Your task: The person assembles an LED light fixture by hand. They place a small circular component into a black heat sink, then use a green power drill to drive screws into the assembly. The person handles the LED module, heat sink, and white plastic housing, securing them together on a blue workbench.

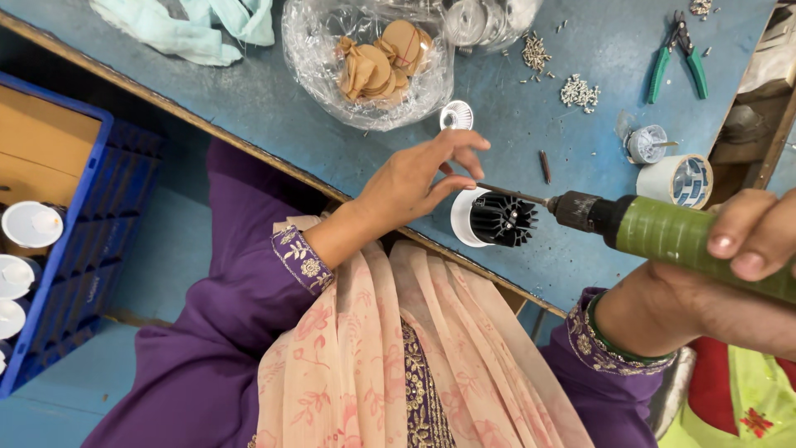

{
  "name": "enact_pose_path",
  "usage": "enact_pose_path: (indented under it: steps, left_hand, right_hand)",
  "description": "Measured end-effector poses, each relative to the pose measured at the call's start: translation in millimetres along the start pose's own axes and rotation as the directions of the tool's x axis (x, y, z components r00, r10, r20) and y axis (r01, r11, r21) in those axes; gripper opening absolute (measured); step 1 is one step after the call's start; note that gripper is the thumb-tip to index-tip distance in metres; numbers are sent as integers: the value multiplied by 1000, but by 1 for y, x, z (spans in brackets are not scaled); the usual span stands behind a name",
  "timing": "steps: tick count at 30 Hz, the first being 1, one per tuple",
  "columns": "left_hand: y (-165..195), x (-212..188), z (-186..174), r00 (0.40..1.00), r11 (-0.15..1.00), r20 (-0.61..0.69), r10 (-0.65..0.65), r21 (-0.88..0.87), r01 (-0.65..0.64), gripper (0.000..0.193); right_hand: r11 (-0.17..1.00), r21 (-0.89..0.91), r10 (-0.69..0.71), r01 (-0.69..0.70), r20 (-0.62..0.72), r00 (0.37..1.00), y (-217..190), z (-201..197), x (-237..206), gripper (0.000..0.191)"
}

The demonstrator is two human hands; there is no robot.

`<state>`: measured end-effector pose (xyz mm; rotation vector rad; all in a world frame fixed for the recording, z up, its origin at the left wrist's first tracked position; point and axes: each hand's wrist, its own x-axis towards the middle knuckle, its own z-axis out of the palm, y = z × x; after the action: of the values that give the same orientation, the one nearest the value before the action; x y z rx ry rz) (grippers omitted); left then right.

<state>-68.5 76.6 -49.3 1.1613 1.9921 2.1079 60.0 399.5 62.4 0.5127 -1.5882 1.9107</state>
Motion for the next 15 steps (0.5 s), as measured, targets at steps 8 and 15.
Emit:
enact_pose_path:
  steps: [8,15]
  left_hand:
    - [-9,-12,17,984,984,-21,-176,-25,175,48]
    - [-6,-25,26,990,990,-29,-139,-8,139,47]
  right_hand:
    - [996,65,-50,62,-170,984,12,8,2,65]
    - [995,-32,90,-92,-72,993,16,27,7,86]
